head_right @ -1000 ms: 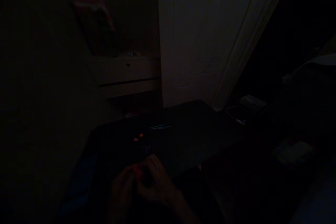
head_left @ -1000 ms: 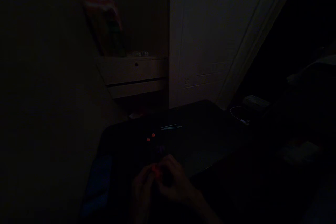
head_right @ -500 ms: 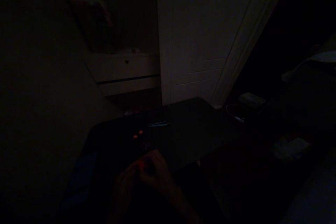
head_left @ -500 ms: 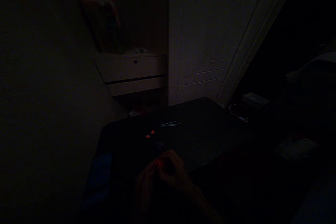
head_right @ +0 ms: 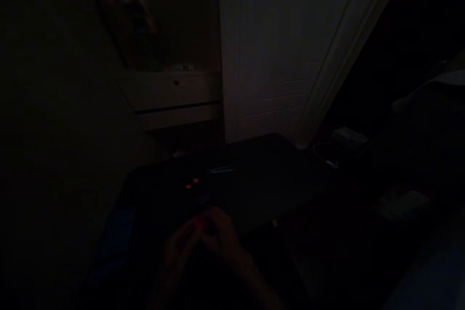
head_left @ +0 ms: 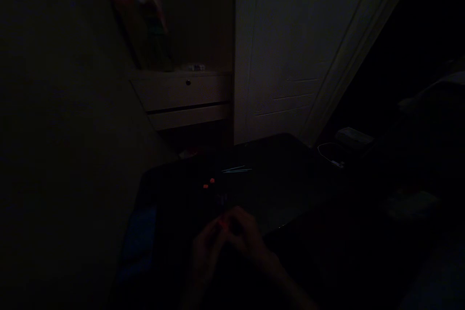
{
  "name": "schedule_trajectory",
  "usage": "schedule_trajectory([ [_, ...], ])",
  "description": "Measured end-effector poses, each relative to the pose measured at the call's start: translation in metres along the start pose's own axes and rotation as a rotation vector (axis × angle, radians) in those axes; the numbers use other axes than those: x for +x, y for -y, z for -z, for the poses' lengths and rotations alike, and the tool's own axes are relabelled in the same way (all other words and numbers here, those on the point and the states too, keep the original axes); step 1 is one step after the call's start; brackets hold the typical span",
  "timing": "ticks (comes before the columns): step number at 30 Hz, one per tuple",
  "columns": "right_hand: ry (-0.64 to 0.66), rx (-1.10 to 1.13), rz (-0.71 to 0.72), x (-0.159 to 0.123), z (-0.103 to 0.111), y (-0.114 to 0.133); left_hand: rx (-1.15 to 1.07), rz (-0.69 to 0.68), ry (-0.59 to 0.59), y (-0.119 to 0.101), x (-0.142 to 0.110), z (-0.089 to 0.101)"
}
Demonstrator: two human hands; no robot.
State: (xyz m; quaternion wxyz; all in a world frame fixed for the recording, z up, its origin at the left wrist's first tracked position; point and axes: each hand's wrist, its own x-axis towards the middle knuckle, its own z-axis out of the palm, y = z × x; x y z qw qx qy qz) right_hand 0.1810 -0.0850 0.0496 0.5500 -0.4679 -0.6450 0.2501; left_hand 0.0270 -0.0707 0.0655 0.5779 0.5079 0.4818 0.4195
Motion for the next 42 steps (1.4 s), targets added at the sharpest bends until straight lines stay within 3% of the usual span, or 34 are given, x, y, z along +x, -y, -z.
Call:
schedule_trajectory([
  [7,-0.019,-0.030,0.055,-0.001,-0.001,-0.003,0.055,-0.027,-0.012,0.001,0.005,-0.002],
  [16,-0.025,-0.019,0.040,0.003,-0.002,0.007,0.106,-0.038,-0.156,0.005,0.006,0.004],
  [31,0.102,-0.028,0.028,0.003,0.000,0.021,0.138,-0.055,-0.245,0.009,0.007,0.007],
  [38,0.115,-0.020,0.003,0.003,0.001,0.016,0.006,0.024,-0.265,0.009,0.010,0.004],
  [42,0.123,-0.034,-0.015,0.003,0.000,0.011,-0.164,0.074,-0.207,0.009,0.015,0.002],
])
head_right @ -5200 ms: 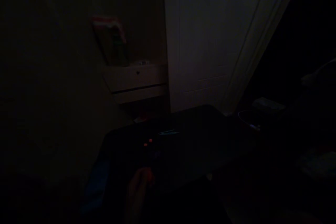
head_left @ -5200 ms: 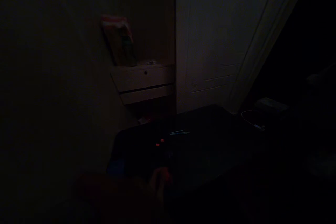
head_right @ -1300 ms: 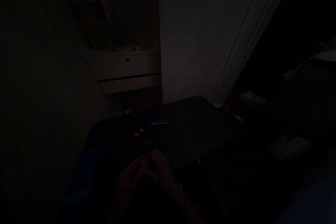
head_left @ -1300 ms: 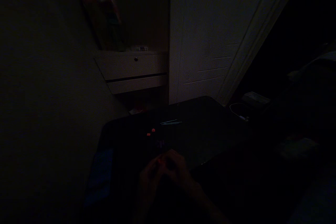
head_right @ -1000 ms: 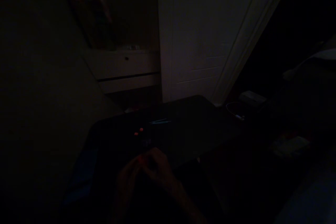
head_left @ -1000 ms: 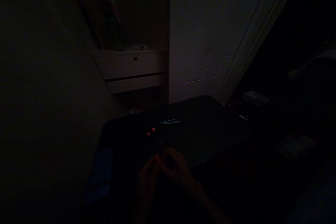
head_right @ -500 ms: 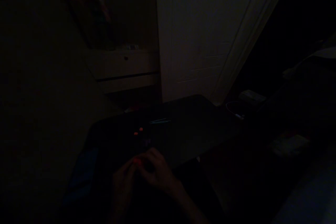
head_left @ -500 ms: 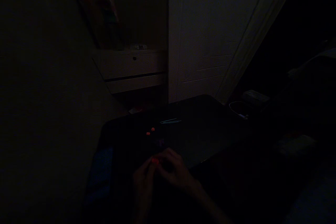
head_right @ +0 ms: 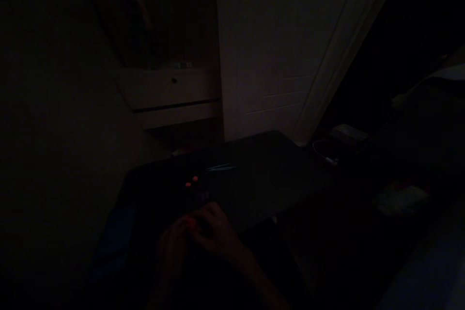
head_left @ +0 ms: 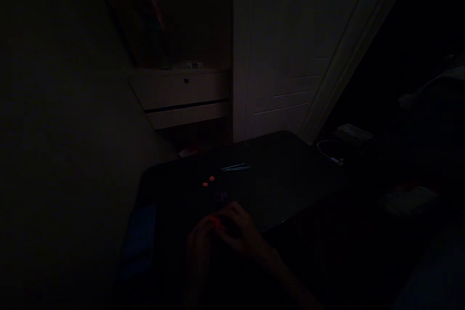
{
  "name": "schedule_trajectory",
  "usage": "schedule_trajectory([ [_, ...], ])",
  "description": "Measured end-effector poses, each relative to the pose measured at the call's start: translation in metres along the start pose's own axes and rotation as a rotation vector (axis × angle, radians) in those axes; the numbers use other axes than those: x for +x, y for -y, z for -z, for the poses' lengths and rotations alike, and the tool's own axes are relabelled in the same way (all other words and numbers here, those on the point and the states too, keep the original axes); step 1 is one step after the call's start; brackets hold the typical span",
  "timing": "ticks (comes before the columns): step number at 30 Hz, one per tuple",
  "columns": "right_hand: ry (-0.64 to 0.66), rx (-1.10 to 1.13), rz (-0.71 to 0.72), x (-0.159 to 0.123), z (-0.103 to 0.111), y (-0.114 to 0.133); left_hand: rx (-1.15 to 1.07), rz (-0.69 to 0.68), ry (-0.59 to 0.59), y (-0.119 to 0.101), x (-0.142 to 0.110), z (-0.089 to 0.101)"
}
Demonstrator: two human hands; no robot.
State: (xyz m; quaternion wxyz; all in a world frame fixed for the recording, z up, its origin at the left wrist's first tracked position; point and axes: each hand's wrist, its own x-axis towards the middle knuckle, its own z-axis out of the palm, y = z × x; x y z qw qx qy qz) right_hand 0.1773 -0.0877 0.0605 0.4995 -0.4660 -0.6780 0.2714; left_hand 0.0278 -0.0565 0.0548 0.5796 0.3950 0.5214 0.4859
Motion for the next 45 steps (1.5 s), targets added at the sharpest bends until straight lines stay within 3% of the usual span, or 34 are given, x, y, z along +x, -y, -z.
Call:
schedule_trajectory([
  [4,-0.008,-0.029,0.037,0.000,-0.001,-0.003,-0.109,0.015,0.060,-0.001,0.003,-0.002],
  [9,0.019,-0.055,0.031,0.000,0.001,-0.001,0.050,-0.047,-0.022,0.005,0.000,0.003],
  [12,0.024,-0.039,0.029,0.000,0.001,0.000,0.150,-0.070,0.041,0.007,-0.001,0.006],
  [15,-0.023,-0.043,0.042,-0.001,0.000,-0.003,0.189,-0.118,0.111,0.008,0.002,0.008],
  [23,-0.150,-0.027,0.097,0.000,-0.001,-0.008,0.223,-0.146,0.138,-0.007,-0.007,0.002],
  [30,-0.179,0.005,0.065,0.000,-0.001,-0.001,0.243,-0.121,0.063,-0.011,-0.013,-0.006],
  [45,-0.149,0.046,0.065,0.001,-0.001,-0.005,0.325,-0.154,0.045,-0.007,-0.009,0.001],
])
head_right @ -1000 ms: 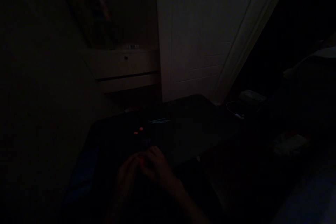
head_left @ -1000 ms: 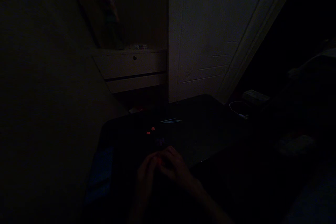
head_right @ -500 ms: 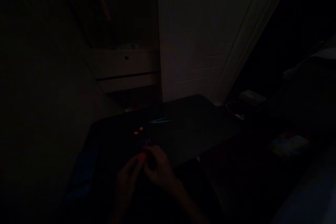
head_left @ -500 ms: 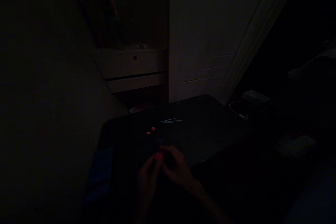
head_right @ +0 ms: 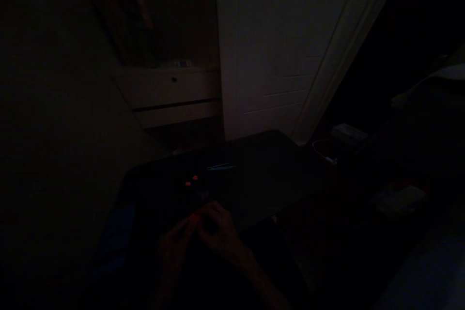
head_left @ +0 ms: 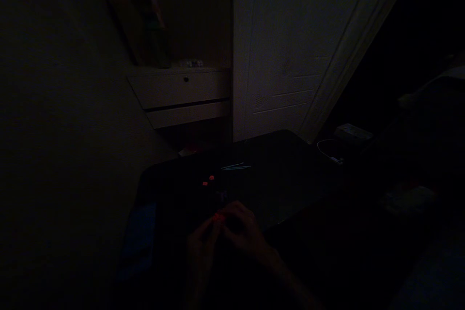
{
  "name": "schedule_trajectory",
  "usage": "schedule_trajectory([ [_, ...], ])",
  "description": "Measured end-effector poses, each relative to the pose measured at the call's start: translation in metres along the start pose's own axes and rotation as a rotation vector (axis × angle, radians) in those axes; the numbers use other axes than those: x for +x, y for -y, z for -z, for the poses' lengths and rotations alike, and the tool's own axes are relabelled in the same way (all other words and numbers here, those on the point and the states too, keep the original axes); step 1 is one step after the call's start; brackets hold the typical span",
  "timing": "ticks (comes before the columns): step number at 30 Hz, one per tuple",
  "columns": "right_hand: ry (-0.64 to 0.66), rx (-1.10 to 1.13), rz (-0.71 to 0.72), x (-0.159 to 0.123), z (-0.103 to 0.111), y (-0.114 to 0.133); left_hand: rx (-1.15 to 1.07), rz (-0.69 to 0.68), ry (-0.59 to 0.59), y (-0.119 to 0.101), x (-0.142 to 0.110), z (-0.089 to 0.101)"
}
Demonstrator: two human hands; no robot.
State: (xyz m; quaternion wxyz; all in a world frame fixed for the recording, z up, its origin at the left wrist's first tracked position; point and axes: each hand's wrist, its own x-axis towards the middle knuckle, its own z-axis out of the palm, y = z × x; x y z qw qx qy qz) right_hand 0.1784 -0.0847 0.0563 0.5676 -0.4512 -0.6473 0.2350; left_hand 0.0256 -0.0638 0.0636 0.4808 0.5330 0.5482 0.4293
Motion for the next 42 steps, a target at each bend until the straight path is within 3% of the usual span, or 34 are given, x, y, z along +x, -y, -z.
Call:
schedule_trajectory([
  [9,0.016,0.070,-0.036,0.004,0.006,0.012,0.012,0.010,-0.045,0.002,-0.001,0.001],
  [20,-0.023,0.004,-0.076,0.007,0.000,0.004,0.038,-0.055,0.003,0.004,0.000,-0.002],
  [25,0.030,-0.005,-0.103,0.006,0.001,-0.003,0.013,-0.047,-0.030,0.012,0.000,-0.003],
  [36,0.051,-0.120,0.061,-0.002,-0.001,-0.005,0.019,-0.048,0.078,0.001,0.002,-0.001],
  [42,-0.028,-0.079,0.069,-0.004,-0.005,-0.004,-0.031,0.000,0.022,0.008,0.003,0.001],
])
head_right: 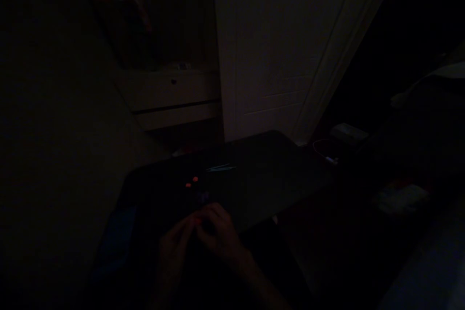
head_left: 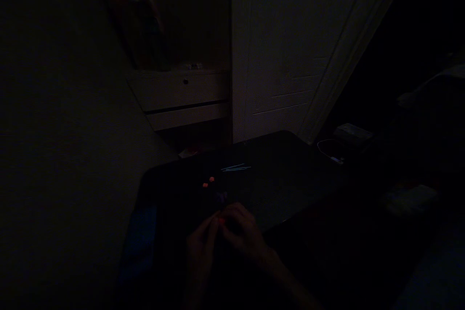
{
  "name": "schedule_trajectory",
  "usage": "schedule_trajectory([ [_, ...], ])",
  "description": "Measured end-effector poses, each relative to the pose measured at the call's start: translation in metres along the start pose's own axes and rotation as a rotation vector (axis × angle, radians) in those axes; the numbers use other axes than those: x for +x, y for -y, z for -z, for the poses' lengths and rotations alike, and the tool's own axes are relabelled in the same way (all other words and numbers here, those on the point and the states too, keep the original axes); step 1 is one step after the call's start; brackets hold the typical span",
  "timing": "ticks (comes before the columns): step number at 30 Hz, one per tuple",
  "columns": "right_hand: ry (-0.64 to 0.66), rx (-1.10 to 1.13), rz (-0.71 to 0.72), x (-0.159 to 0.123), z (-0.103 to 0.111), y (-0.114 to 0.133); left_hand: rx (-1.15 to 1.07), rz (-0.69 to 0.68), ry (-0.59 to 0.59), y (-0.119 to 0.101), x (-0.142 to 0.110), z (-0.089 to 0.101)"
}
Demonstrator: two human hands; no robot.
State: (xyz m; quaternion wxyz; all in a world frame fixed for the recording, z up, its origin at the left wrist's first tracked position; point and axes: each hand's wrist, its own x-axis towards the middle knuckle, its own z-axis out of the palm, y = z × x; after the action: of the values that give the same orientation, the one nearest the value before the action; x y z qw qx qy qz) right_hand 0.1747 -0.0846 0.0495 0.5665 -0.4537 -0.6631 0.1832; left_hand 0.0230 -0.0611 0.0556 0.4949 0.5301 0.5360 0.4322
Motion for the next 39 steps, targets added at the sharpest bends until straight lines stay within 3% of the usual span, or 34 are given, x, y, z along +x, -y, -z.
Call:
schedule_trajectory([
  [13,0.030,-0.027,0.026,0.002,0.000,0.008,-0.142,0.058,-0.099,0.006,-0.003,-0.002],
  [22,0.112,0.002,0.046,0.005,0.004,0.013,-0.161,0.012,-0.162,0.006,0.001,-0.003],
  [29,0.056,-0.141,0.078,-0.001,0.000,-0.001,-0.091,0.043,-0.132,0.004,-0.002,-0.004],
  [35,0.040,-0.194,0.081,-0.006,-0.002,-0.003,0.009,0.001,0.008,-0.017,-0.002,-0.006],
  [39,0.084,-0.224,0.102,-0.005,-0.001,0.000,0.035,0.037,-0.022,-0.012,-0.001,-0.004],
])
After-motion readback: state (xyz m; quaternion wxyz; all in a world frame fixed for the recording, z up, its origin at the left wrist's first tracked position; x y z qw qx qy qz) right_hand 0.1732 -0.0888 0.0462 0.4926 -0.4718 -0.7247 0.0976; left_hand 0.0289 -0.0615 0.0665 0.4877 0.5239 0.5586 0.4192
